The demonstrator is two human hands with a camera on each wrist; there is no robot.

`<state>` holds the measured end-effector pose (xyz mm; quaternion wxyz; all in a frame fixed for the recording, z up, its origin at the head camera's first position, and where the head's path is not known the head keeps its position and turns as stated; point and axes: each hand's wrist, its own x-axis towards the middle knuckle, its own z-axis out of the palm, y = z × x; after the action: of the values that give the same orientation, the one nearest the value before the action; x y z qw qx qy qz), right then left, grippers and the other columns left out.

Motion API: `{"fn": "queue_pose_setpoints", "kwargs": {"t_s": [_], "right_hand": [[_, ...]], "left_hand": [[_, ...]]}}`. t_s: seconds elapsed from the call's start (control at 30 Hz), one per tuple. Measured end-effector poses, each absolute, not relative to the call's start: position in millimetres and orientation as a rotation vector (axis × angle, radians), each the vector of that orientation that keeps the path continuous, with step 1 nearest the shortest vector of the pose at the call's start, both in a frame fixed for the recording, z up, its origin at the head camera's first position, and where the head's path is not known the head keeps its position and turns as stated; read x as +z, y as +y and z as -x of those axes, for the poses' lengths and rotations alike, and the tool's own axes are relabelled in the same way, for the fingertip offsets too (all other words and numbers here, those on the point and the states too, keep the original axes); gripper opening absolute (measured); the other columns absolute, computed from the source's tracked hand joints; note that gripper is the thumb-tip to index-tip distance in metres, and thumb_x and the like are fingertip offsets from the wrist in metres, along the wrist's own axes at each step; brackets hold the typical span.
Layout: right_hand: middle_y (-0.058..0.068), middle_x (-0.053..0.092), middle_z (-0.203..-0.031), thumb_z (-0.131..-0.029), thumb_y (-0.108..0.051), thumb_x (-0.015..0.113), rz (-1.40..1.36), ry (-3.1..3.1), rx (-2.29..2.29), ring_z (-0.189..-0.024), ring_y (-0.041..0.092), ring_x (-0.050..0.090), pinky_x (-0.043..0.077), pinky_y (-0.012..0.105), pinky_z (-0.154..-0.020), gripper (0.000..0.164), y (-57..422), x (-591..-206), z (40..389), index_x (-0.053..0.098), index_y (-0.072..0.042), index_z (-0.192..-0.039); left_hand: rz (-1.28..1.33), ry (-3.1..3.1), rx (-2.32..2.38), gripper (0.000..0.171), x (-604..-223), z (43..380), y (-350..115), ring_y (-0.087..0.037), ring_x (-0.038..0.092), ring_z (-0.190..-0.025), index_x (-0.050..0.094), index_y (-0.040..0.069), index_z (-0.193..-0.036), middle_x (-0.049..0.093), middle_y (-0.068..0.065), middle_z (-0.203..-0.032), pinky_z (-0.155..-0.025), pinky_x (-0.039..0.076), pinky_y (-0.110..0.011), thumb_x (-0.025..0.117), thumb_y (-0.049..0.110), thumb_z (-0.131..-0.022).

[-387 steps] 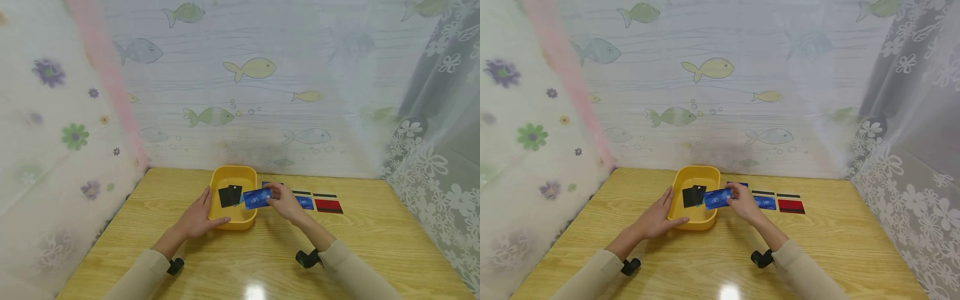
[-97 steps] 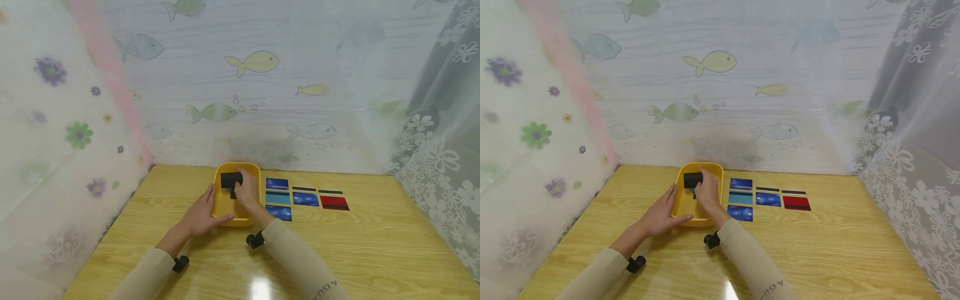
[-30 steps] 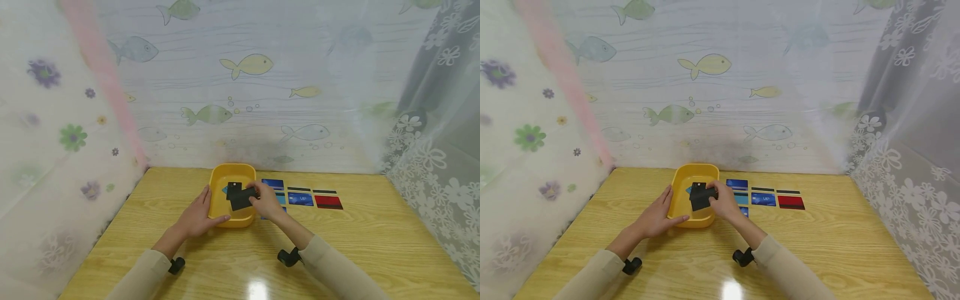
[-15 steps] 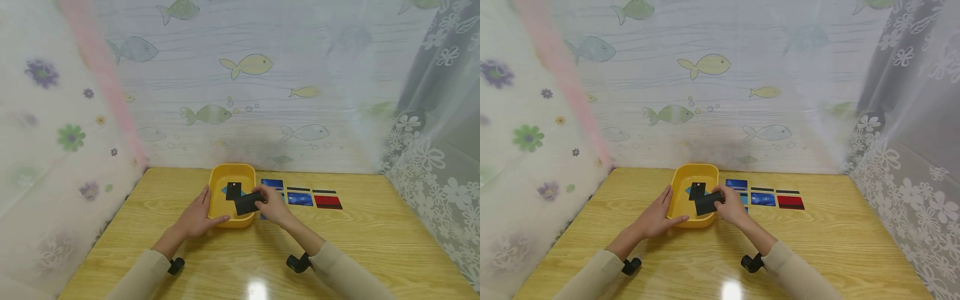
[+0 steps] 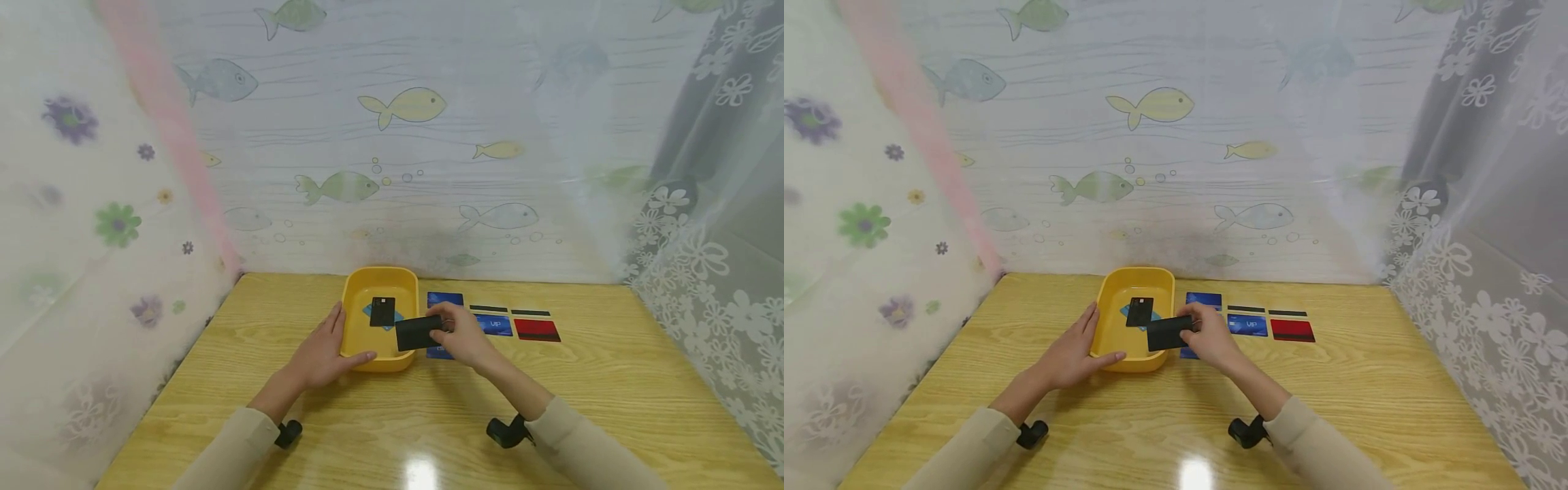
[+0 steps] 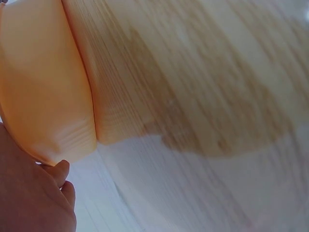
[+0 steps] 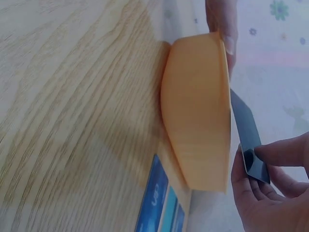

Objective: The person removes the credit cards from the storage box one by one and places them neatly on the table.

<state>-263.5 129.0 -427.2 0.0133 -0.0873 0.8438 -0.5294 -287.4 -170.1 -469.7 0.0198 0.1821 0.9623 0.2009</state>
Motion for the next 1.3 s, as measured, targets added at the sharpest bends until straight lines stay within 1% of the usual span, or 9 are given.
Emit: {"fn": "queue_pose_setpoints", "kwargs": {"t_s": [0.23, 0.37, 0.47, 0.53, 0.67, 0.77, 0.93, 1.13, 1.3], "right_hand": [[0.023, 0.061, -0.132, -0.095, 0.005, 0.064, 0.248, 2.603, -1.659, -0.108, 0.034, 0.070, 0.060, 0.047, -0.082, 0.033, 146.3, -422.4, 259.2, 0.065, -0.001, -0.127], [0.025, 0.059, -0.131, -0.095, 0.005, 0.063, 0.273, 2.602, -1.650, -0.105, 0.034, 0.070, 0.060, 0.044, -0.080, 0.032, 157.2, -419.5, 255.3, 0.064, 0.001, -0.126], [0.027, 0.057, -0.133, -0.095, 0.004, 0.063, 0.270, 2.609, -1.641, -0.106, 0.035, 0.070, 0.060, 0.042, -0.080, 0.032, 165.9, -418.4, 253.0, 0.063, 0.001, -0.127], [0.027, 0.056, -0.135, -0.096, 0.003, 0.064, 0.257, 2.613, -1.633, -0.107, 0.036, 0.069, 0.060, 0.044, -0.082, 0.032, 172.2, -418.4, 252.0, 0.063, 0.000, -0.128], [0.028, 0.051, -0.143, -0.096, 0.001, 0.064, 0.237, 2.648, -1.582, -0.114, 0.042, 0.065, 0.059, 0.041, -0.082, 0.033, 185.0, -419.6, 249.3, 0.063, -0.001, -0.129], [0.027, 0.050, -0.143, -0.096, 0.000, 0.065, 0.208, 2.672, -1.551, -0.118, 0.044, 0.063, 0.059, 0.041, -0.083, 0.033, 194.0, -422.3, 247.8, 0.063, -0.001, -0.130], [0.029, 0.056, -0.134, -0.095, 0.002, 0.065, 0.169, 2.676, -1.553, -0.114, 0.045, 0.065, 0.060, 0.043, -0.082, 0.032, 207.1, -427.8, 247.2, 0.063, 0.002, -0.127], [0.031, 0.053, -0.140, -0.095, 0.001, 0.066, 0.134, 2.705, -1.513, -0.121, 0.050, 0.060, 0.060, 0.043, -0.085, 0.032, 221.1, -433.1, 246.9, 0.063, 0.002, -0.127], [0.032, 0.050, -0.143, -0.096, 0.000, 0.065, 0.113, 2.724, -1.459, -0.127, 0.053, 0.054, 0.057, 0.050, -0.092, 0.033, 230.3, -436.2, 246.1, 0.061, 0.003, -0.128]], "left_hand": [[-0.576, 2.995, 0.622, 0.129, -470.2, 290.5, -170.1, -0.038, 0.019, -0.155, 0.009, -0.001, -0.163, 0.002, -0.016, -0.171, -0.122, 0.026, -0.053, 0.046, 0.091, -0.081], [-0.573, 2.989, 0.630, 0.130, -470.0, 290.2, -170.4, -0.038, 0.019, -0.155, 0.008, -0.001, -0.163, 0.002, -0.017, -0.171, -0.122, 0.027, -0.053, 0.047, 0.092, -0.081], [-0.572, 2.990, 0.636, 0.129, -470.2, 289.8, -170.7, -0.038, 0.019, -0.155, 0.008, -0.001, -0.163, 0.003, -0.018, -0.171, -0.121, 0.027, -0.054, 0.047, 0.091, -0.081], [-0.572, 2.989, 0.635, 0.129, -469.7, 289.1, -170.7, -0.038, 0.019, -0.155, 0.007, -0.001, -0.163, 0.003, -0.018, -0.171, -0.121, 0.027, -0.054, 0.047, 0.091, -0.081], [-0.568, 2.980, 0.617, 0.127, -468.6, 287.6, -170.8, -0.039, 0.018, -0.155, 0.006, -0.001, -0.163, 0.000, -0.016, -0.171, -0.122, 0.026, -0.055, 0.046, 0.090, -0.083], [-0.562, 2.979, 0.607, 0.127, -468.3, 286.8, -171.2, -0.038, 0.017, -0.155, 0.006, 0.000, -0.163, 0.000, -0.015, -0.172, -0.122, 0.026, -0.055, 0.046, 0.090, -0.082], [-0.565, 2.988, 0.603, 0.128, -469.7, 286.8, -171.8, -0.039, 0.017, -0.155, 0.007, 0.000, -0.163, 0.002, -0.017, -0.171, -0.122, 0.026, -0.055, 0.045, 0.091, -0.082], [-0.574, 2.990, 0.605, 0.128, -470.8, 287.0, -172.1, -0.039, 0.018, -0.155, 0.006, 0.000, -0.163, 0.003, -0.017, -0.171, -0.121, 0.027, -0.056, 0.045, 0.091, -0.082], [-0.575, 2.988, 0.616, 0.128, -470.9, 286.9, -171.9, -0.038, 0.017, -0.155, 0.006, 0.000, -0.163, 0.001, -0.016, -0.172, -0.122, 0.026, -0.055, 0.045, 0.091, -0.082]]}}
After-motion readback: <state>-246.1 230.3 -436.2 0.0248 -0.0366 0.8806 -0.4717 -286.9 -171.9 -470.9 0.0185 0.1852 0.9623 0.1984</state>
